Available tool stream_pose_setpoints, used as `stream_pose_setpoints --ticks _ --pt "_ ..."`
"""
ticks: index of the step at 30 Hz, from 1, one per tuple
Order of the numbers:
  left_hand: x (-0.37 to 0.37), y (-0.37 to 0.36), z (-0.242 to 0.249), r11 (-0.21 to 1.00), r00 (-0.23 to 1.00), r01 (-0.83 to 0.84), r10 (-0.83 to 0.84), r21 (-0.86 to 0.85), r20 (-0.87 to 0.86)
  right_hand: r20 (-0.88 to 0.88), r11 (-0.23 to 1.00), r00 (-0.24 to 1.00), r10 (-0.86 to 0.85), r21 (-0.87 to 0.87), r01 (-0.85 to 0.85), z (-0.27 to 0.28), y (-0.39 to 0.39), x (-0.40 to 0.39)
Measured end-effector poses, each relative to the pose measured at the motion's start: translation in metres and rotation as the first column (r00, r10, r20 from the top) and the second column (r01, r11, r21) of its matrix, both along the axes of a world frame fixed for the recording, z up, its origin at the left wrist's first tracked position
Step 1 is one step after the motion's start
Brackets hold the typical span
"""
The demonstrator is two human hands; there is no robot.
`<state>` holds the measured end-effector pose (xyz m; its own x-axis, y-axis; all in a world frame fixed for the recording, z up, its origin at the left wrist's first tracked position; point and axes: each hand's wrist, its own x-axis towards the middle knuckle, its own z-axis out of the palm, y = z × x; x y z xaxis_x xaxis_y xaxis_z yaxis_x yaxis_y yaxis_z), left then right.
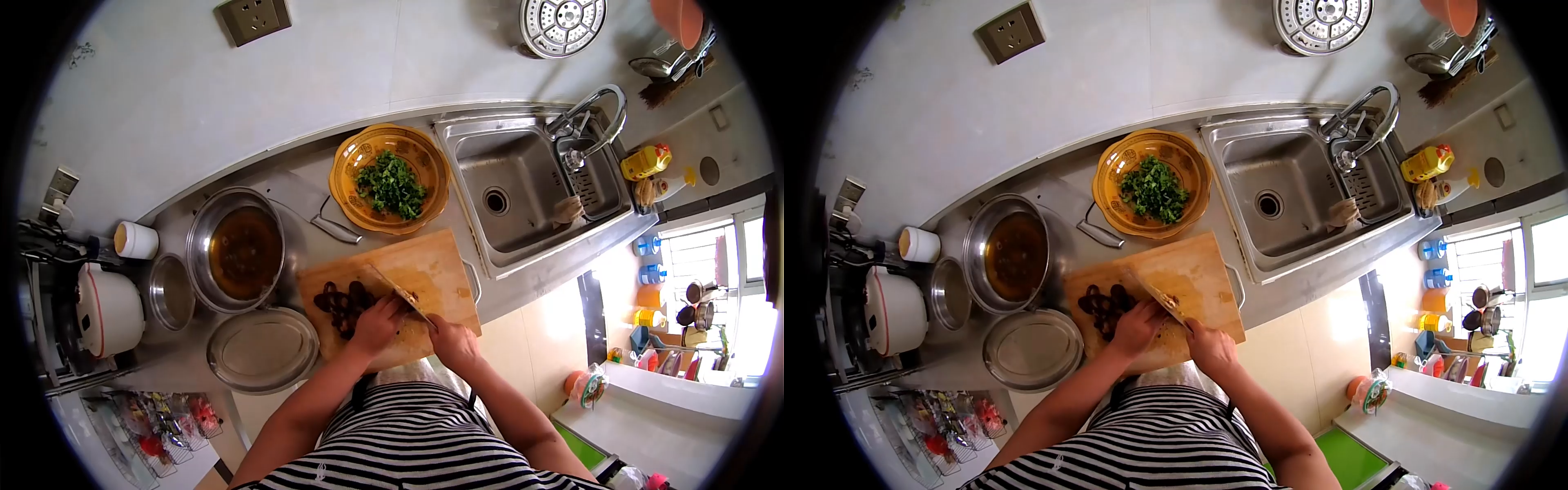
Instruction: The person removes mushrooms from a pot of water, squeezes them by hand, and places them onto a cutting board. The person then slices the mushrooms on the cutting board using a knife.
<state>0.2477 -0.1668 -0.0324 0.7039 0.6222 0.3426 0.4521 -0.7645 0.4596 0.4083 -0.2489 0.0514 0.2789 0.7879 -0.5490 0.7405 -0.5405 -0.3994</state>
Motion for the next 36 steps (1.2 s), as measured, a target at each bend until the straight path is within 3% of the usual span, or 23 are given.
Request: stream_pose_setpoints --ticks 7,9,19,25,27,33,34,36 --pt "-0.003 -0.003 -0.010 1.000 1.000 -0.002 0.002 0.010 -0.026 0.025 0.992 0.999 0.031 -0.124 -0.027 0.008 -0.004 -0.004" --pt "-0.002 -0.002 -0.010 1.000 1.000 0.003 -0.003 0.010 -0.018 0.023 0.999 0.999 0.035 0.041 -0.036 -0.006 0.004 -0.009" --pt "-0.005 -0.001 -0.008 1.000 0.999 0.025 -0.025 -0.019 -0.025 -0.012 0.998 0.999 0.034 -0.059 -0.035 0.017 -0.006 -0.002" --pt "-0.005 0.001 -0.004 1.000 1.000 0.029 -0.028 -0.013 0.007 -0.047 0.998 0.999 -0.012 0.067 0.015 0.001 0.003 -0.005" --pt "-0.007 0.002 -0.003 0.999 0.999 0.035 -0.035 -0.009 0.008 -0.035 0.998 0.999 -0.004 -0.060 0.002 0.016 -0.005 0.000" --pt "-0.007 -0.002 -0.008 0.998 0.999 0.031 -0.029 -0.052 0.039 -0.011 0.992 1.000 0.007 -0.126 -0.008 0.009 0.001 -0.005" --pt "-0.007 0.001 -0.008 0.999 0.999 0.035 -0.034 -0.040 0.021 -0.011 0.993 1.000 0.009 -0.118 -0.010 0.002 0.004 -0.008" --pt "-0.007 0.004 -0.005 0.998 0.999 0.050 -0.049 -0.027 0.015 -0.024 0.997 1.000 -0.015 0.078 0.017 -0.006 0.008 -0.013"
